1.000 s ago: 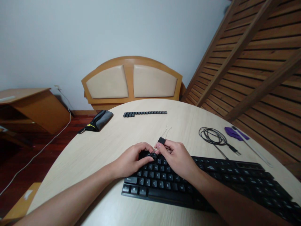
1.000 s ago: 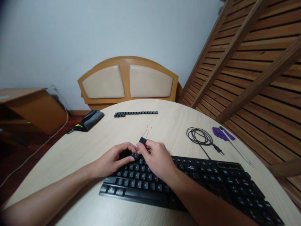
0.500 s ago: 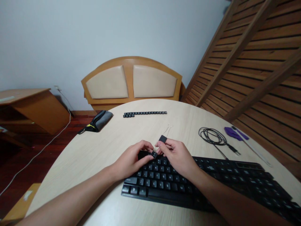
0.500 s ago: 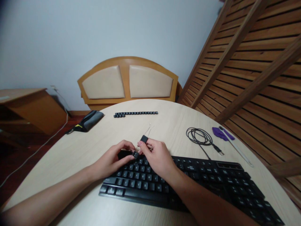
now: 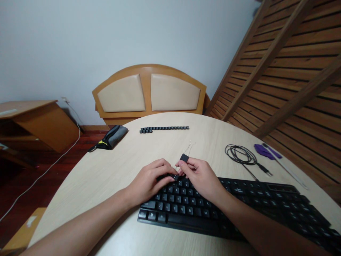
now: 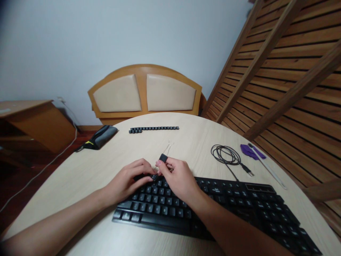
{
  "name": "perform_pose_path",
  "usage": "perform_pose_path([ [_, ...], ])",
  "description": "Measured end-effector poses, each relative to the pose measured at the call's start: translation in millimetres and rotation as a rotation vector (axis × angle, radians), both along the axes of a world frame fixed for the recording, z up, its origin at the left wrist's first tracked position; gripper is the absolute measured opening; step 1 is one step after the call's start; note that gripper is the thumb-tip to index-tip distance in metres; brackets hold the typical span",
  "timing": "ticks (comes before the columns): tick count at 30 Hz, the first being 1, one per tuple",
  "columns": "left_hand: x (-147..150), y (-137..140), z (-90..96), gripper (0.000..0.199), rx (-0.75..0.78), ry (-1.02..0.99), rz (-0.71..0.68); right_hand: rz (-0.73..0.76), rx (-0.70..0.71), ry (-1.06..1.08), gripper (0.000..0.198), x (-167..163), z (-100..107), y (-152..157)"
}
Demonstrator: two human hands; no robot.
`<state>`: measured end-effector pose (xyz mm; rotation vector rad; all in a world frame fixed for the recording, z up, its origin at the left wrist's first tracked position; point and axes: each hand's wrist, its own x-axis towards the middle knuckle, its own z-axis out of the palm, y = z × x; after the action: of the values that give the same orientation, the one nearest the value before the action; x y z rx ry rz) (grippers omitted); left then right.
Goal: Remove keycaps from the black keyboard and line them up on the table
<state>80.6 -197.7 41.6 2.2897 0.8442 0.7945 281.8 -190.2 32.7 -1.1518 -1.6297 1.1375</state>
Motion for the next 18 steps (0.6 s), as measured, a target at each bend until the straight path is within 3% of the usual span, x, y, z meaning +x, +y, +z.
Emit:
perform_pose_path([
  [18,0.3,-1.1,-0.6,0.014,0.041,-0.018,-0.033,0.020,-0.041,0.023,0.032,-0.6,5.9,-0.3],
])
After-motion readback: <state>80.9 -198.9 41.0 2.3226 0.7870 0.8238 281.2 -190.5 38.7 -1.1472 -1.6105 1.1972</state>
